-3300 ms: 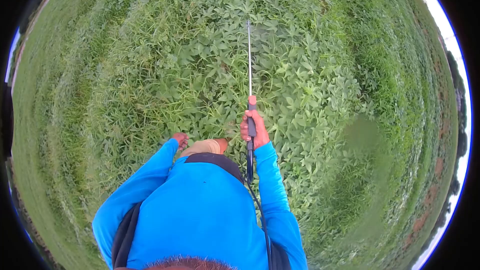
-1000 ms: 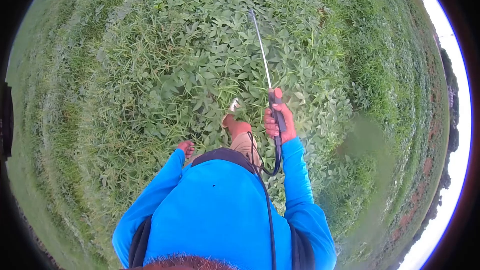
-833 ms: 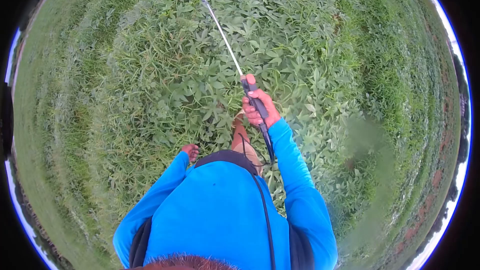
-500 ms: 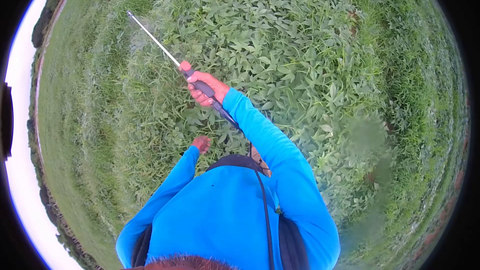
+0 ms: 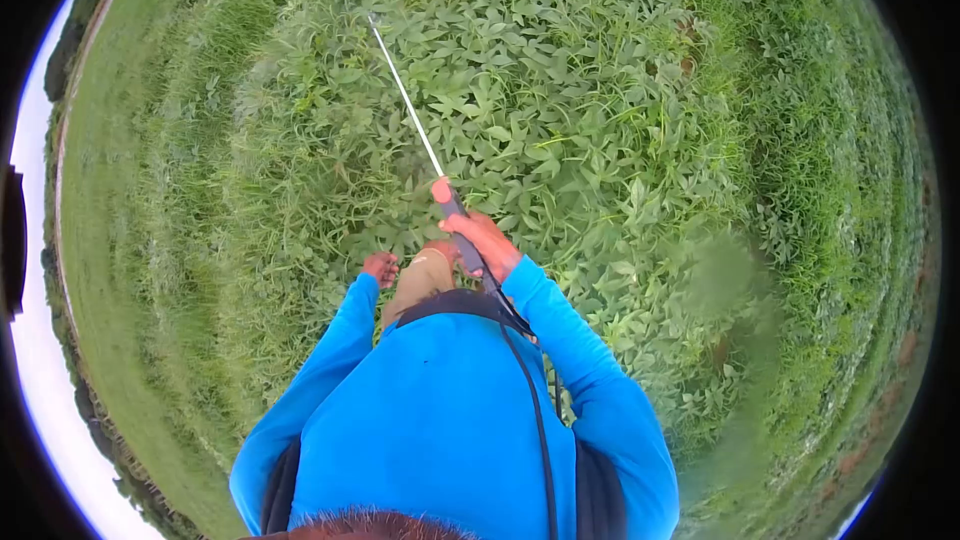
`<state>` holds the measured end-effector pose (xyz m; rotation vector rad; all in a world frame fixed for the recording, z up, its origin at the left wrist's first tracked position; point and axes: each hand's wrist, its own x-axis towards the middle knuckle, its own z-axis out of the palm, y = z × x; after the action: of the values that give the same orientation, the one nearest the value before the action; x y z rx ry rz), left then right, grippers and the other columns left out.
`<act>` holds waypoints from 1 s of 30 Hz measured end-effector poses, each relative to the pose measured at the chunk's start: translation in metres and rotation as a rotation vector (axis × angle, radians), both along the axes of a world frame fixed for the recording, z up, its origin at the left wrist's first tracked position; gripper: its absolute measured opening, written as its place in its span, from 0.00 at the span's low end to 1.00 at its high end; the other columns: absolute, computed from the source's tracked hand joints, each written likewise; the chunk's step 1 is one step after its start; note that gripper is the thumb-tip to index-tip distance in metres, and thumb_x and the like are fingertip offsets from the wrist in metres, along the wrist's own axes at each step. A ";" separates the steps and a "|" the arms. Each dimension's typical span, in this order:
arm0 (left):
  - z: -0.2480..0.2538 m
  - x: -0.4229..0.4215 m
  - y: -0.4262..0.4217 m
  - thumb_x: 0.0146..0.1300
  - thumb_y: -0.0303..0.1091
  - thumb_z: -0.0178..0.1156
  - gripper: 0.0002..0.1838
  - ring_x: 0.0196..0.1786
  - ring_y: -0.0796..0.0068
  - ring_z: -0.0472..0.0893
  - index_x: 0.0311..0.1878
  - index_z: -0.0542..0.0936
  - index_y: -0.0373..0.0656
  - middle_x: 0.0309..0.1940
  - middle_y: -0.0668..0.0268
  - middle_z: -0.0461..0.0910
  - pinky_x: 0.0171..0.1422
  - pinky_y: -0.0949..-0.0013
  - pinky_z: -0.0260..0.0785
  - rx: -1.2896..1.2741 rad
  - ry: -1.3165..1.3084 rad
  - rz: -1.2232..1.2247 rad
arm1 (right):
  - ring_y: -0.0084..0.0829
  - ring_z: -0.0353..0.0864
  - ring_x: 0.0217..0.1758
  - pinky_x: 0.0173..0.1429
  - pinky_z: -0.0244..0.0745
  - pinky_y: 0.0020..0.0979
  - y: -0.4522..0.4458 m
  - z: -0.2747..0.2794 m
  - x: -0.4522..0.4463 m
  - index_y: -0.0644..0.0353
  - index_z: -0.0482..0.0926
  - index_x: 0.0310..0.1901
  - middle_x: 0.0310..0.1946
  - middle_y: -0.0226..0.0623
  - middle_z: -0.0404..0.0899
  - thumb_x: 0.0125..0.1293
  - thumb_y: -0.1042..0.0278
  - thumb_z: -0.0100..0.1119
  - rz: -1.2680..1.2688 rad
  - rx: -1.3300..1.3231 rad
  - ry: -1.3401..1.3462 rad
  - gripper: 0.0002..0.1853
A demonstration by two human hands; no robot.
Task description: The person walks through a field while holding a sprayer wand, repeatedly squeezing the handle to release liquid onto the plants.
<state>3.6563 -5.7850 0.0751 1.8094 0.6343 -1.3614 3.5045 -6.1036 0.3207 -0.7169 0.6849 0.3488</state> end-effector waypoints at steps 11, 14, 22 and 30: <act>-0.017 0.026 -0.052 0.62 0.44 0.46 0.20 0.34 0.62 0.79 0.44 0.76 0.38 0.33 0.56 0.81 0.39 0.60 0.73 -0.094 -0.140 -0.240 | 0.18 0.61 0.12 0.12 0.55 0.22 -0.023 0.024 -0.156 0.54 0.65 0.30 0.17 0.26 0.65 0.60 0.57 0.57 -0.163 0.025 0.200 0.13; -0.016 0.037 -0.077 0.62 0.45 0.46 0.19 0.32 0.63 0.78 0.44 0.76 0.39 0.33 0.58 0.80 0.37 0.61 0.72 -0.071 -0.113 -0.275 | 0.18 0.62 0.12 0.12 0.55 0.23 -0.020 0.025 -0.175 0.56 0.67 0.32 0.17 0.27 0.66 0.61 0.57 0.56 -0.175 0.033 0.219 0.13; -0.014 0.053 -0.125 0.63 0.45 0.49 0.13 0.19 0.74 0.72 0.43 0.74 0.49 0.26 0.67 0.76 0.21 0.64 0.65 -0.094 -0.038 -0.285 | 0.20 0.67 0.16 0.18 0.61 0.22 -0.002 0.011 -0.183 0.61 0.71 0.37 0.20 0.30 0.70 0.58 0.53 0.59 -0.458 -0.382 0.135 0.18; -0.036 0.059 -0.155 0.62 0.45 0.51 0.12 0.20 0.75 0.70 0.40 0.75 0.48 0.25 0.68 0.75 0.22 0.67 0.63 -0.096 0.004 -0.329 | 0.18 0.65 0.15 0.17 0.59 0.21 -0.053 -0.001 -0.137 0.57 0.71 0.35 0.18 0.27 0.69 0.59 0.53 0.59 -0.531 -0.506 0.062 0.15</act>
<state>3.7158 -5.9405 0.0395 1.8901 0.2740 -1.5805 3.3677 -6.1567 0.3198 -0.9665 1.0053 -0.3050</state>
